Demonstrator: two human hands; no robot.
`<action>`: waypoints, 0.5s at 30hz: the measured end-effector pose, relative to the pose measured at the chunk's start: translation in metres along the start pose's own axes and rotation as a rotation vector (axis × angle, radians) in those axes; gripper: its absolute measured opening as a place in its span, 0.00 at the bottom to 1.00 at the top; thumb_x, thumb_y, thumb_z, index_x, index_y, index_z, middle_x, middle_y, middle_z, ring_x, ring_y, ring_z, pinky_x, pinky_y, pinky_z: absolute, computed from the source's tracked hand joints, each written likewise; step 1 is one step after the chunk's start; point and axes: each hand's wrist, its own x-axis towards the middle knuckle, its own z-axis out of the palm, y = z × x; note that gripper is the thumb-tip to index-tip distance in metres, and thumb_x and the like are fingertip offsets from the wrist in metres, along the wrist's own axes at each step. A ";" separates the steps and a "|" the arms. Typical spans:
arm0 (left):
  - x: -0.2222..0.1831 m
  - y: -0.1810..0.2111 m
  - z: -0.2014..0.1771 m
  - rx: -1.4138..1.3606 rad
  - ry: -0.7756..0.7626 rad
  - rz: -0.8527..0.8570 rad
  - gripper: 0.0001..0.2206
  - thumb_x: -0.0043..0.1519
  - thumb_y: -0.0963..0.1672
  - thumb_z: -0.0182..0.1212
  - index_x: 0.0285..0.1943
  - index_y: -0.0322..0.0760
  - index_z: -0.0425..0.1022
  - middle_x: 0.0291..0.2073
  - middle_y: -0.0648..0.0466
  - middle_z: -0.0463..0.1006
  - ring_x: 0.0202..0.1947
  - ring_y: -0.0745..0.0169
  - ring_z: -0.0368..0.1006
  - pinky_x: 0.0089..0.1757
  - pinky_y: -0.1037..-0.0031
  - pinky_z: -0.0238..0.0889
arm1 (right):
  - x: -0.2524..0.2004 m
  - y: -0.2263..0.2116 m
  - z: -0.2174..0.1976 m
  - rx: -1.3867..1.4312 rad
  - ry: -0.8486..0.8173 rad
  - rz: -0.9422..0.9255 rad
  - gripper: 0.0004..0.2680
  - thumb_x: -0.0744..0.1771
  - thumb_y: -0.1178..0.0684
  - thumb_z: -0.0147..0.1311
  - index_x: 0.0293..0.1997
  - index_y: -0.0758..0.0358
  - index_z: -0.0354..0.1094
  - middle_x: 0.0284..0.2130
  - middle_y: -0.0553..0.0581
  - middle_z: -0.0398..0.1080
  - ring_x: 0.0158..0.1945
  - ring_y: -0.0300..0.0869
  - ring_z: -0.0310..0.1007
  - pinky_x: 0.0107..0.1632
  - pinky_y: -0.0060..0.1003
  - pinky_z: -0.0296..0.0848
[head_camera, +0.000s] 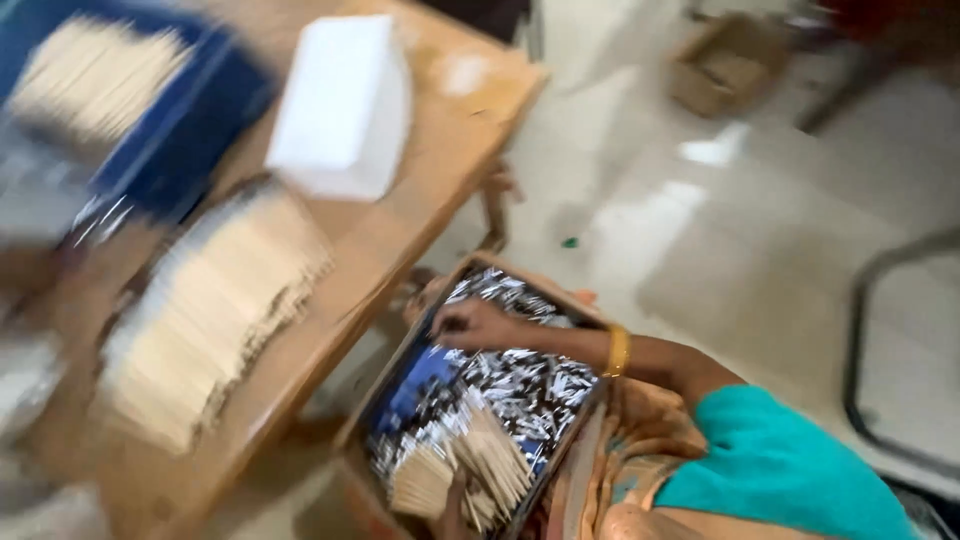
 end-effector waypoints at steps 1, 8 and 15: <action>0.017 0.051 0.016 0.008 0.064 -0.006 0.17 0.65 0.44 0.64 0.58 0.25 0.80 0.45 0.47 0.84 0.49 0.58 0.79 0.57 0.69 0.69 | 0.016 -0.023 -0.001 0.016 -0.058 -0.026 0.08 0.67 0.52 0.60 0.46 0.63 0.74 0.37 0.54 0.78 0.39 0.36 0.77 0.41 0.34 0.77; 0.049 0.102 0.017 -0.454 0.416 -1.135 0.20 0.62 0.46 0.68 0.56 0.23 0.77 0.53 0.39 0.78 0.55 0.47 0.71 0.57 0.58 0.60 | 0.135 -0.199 -0.029 0.297 -0.042 0.057 0.09 0.69 0.48 0.59 0.40 0.64 0.74 0.30 0.55 0.76 0.30 0.35 0.75 0.33 0.28 0.77; -0.050 0.015 -0.002 -0.615 0.310 -0.906 0.22 0.59 0.45 0.72 0.53 0.17 0.78 0.47 0.34 0.76 0.50 0.37 0.70 0.52 0.50 0.68 | 0.172 -0.248 -0.023 0.469 -0.115 -0.202 0.06 0.70 0.51 0.58 0.42 0.62 0.73 0.34 0.55 0.78 0.35 0.36 0.77 0.40 0.32 0.81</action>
